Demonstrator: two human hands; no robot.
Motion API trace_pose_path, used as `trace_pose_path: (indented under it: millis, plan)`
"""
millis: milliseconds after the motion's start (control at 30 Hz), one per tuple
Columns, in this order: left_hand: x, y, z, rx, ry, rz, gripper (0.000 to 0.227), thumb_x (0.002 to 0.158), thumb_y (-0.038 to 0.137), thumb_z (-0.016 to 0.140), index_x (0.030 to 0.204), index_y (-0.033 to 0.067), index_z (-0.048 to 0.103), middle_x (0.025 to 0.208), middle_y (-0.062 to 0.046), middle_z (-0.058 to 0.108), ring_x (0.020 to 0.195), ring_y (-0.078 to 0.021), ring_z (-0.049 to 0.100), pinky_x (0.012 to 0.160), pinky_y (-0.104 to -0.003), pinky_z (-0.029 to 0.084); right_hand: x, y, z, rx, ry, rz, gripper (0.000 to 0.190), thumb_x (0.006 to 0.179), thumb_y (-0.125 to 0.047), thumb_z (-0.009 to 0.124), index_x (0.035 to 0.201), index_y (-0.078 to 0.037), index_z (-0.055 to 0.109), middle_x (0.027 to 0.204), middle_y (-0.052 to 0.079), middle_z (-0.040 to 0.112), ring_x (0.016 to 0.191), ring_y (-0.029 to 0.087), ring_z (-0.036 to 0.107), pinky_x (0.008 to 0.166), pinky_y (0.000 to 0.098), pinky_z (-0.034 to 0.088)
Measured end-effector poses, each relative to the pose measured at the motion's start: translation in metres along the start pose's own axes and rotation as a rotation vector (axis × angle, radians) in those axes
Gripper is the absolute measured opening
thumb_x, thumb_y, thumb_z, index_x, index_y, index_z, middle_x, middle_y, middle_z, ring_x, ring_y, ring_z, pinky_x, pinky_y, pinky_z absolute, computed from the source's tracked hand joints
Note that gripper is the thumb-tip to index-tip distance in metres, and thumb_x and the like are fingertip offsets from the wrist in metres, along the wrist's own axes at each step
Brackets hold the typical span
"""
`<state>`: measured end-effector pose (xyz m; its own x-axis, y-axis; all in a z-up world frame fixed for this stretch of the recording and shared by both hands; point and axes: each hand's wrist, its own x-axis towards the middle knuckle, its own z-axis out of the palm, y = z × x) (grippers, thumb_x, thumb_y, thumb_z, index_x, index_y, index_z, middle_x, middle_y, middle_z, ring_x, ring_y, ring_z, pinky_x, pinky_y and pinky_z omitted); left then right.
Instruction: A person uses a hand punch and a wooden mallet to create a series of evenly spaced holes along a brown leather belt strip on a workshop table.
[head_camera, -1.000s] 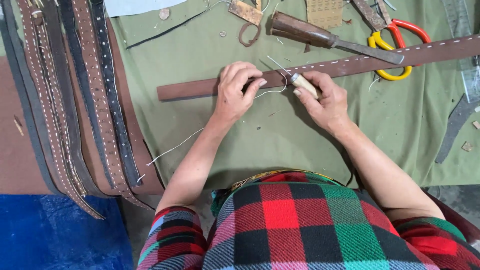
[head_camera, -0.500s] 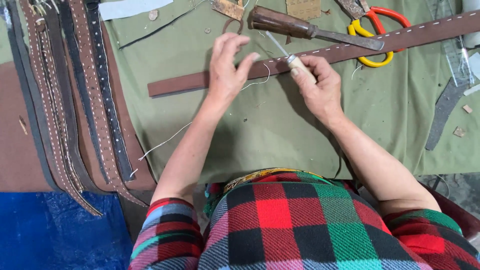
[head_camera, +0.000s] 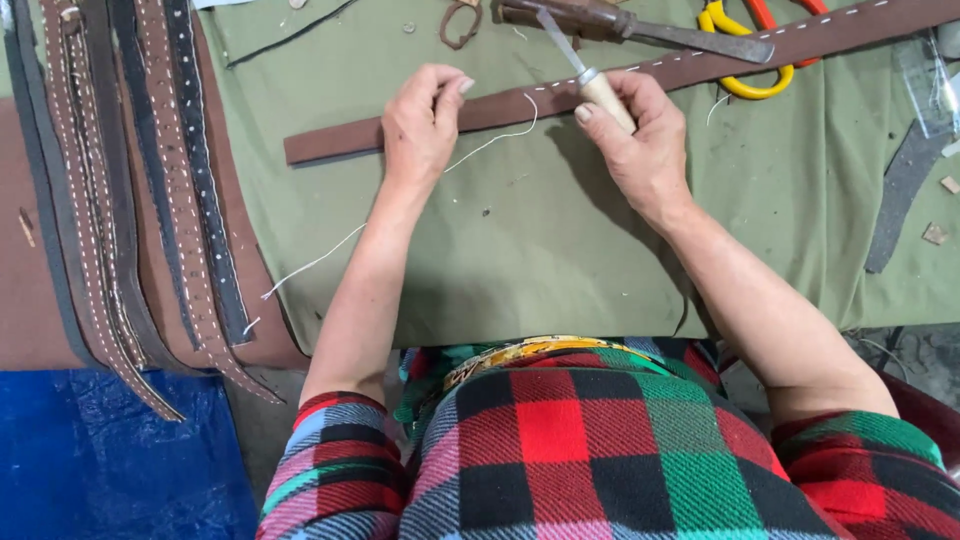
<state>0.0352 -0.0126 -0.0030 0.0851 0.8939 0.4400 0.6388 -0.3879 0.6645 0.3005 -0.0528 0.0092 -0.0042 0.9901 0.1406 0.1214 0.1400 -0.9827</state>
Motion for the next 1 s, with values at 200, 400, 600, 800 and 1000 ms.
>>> trace_pose_path:
  millis: [200, 400, 600, 800, 1000]
  plan:
    - [-0.01, 0.002, 0.022, 0.113, -0.006, 0.165, 0.009, 0.097, 0.029, 0.072, 0.104, 0.0246, 0.076, 0.1, 0.0, 0.069, 0.094, -0.0231, 0.064, 0.083, -0.035, 0.052, 0.002, 0.013, 0.003, -0.133, 0.077, 0.02, 0.02, 0.098, -0.023, 0.078, 0.101, -0.013, 0.061, 0.086, -0.007, 0.053, 0.08, 0.009, 0.045, 0.073, 0.0264, 0.042]
    - [-0.027, 0.014, 0.051, 0.343, -0.008, 0.181, 0.02, 0.089, 0.039, 0.079, 0.095, 0.0224, 0.07, 0.092, 0.001, 0.062, 0.083, -0.0283, 0.055, 0.072, -0.042, 0.041, 0.003, 0.012, 0.002, -0.081, 0.066, 0.077, 0.018, 0.097, -0.022, 0.077, 0.106, -0.012, 0.064, 0.081, -0.007, 0.055, 0.071, 0.006, 0.045, 0.061, 0.0246, 0.041]
    - [-0.027, 0.017, 0.028, 0.154, -0.073, 0.23, 0.01, 0.1, 0.016, 0.065, 0.094, 0.0112, 0.058, 0.091, -0.002, 0.061, 0.083, -0.0264, 0.053, 0.078, -0.039, 0.042, 0.003, 0.009, 0.001, -0.167, 0.032, 0.019, 0.017, 0.099, -0.022, 0.076, 0.108, -0.012, 0.066, 0.092, -0.006, 0.061, 0.083, 0.007, 0.05, 0.077, 0.0255, 0.044]
    - [-0.04, 0.026, -0.01, 0.005, -0.156, -0.128, 0.005, 0.099, 0.015, 0.061, 0.097, 0.0162, 0.056, 0.089, 0.005, 0.061, 0.08, -0.0161, 0.057, 0.073, -0.032, 0.045, 0.002, 0.014, 0.0, -0.17, 0.004, 0.039, 0.019, 0.098, -0.021, 0.077, 0.109, -0.012, 0.065, 0.091, -0.008, 0.057, 0.084, 0.007, 0.047, 0.078, 0.025, 0.042]
    - [-0.055, -0.002, 0.024, 0.353, -0.031, 0.148, 0.01, 0.096, 0.024, 0.075, 0.101, 0.017, 0.07, 0.098, 0.0, 0.06, 0.083, -0.027, 0.052, 0.072, -0.04, 0.05, 0.004, 0.014, 0.0, -0.261, -0.02, 0.01, 0.021, 0.098, -0.022, 0.077, 0.113, -0.011, 0.067, 0.091, -0.006, 0.057, 0.082, 0.009, 0.047, 0.076, 0.0269, 0.042]
